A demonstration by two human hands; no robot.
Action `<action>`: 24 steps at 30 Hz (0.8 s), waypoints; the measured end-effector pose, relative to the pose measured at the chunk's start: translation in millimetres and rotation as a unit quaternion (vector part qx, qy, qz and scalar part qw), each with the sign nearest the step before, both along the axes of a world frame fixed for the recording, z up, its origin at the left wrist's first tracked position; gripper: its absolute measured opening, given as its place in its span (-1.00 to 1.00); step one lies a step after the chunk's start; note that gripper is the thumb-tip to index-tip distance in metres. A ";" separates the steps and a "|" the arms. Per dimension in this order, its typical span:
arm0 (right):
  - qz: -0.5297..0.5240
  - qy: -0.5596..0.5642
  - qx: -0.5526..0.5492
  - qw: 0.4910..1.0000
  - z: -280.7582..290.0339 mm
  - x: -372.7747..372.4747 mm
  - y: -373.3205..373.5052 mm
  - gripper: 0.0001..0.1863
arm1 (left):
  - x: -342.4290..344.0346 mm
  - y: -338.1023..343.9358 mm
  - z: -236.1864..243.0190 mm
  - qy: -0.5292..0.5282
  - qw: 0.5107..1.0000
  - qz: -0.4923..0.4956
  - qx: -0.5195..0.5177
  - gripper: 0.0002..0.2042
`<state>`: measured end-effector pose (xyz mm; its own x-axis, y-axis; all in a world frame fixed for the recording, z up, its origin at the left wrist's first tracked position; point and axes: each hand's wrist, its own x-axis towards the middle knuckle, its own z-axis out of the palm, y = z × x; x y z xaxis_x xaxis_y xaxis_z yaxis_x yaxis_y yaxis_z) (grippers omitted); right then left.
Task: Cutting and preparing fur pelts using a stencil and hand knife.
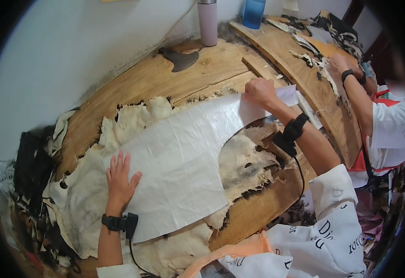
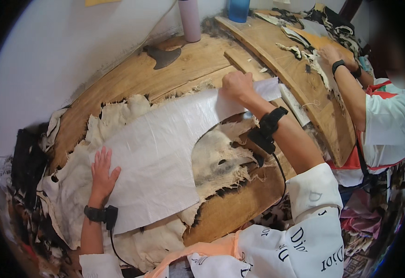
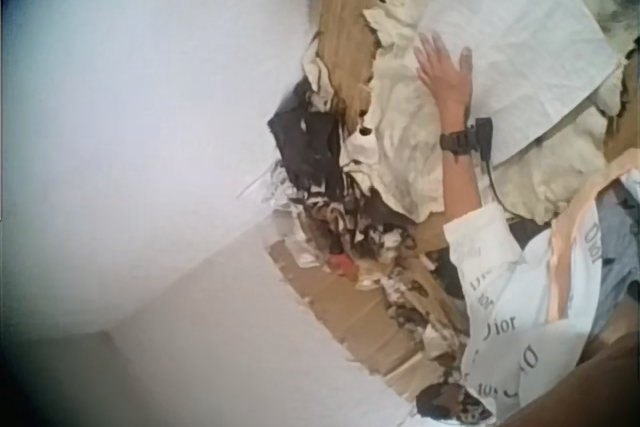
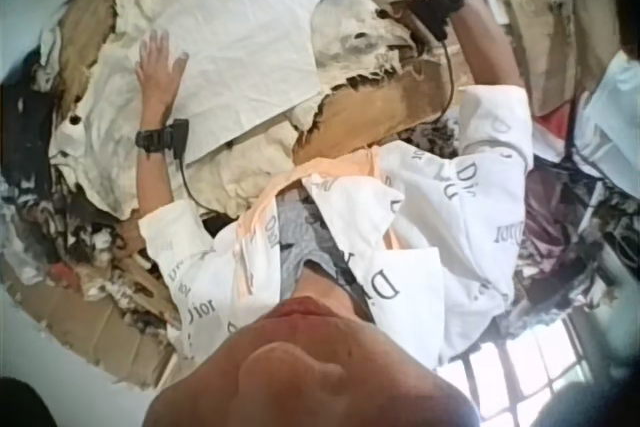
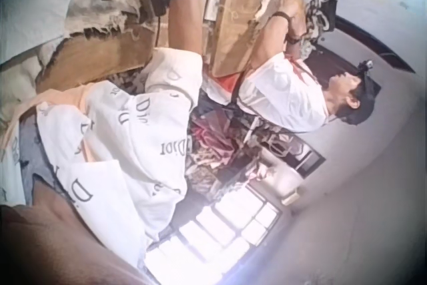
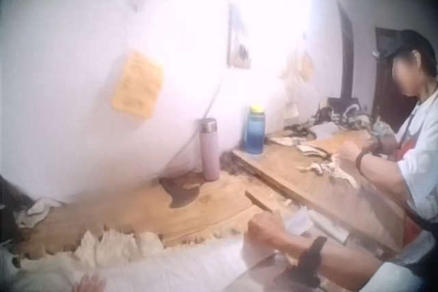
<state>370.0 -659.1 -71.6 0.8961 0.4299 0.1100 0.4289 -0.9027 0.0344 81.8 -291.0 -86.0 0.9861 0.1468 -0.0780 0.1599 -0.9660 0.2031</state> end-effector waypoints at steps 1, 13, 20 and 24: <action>0.002 -0.004 0.000 1.000 -0.4 -0.4 2.9 -0.78 | -0.6 0.1 0.8 0.000 1.000 0.001 0.000 -0.38; 0.118 0.084 -0.018 0.989 51.2 48.9 76.7 -0.70 | -3.5 -5.7 3.8 -0.017 1.000 -0.002 0.015 -0.43; 0.162 0.035 0.072 0.983 -14.3 130.4 187.3 -0.58 | -1.2 -2.5 4.1 -0.032 0.999 -0.005 0.015 -0.42; 0.001 0.047 -0.009 0.999 -31.7 152.6 228.2 -0.32 | -4.9 2.2 10.9 -0.048 0.999 -0.016 0.001 -0.42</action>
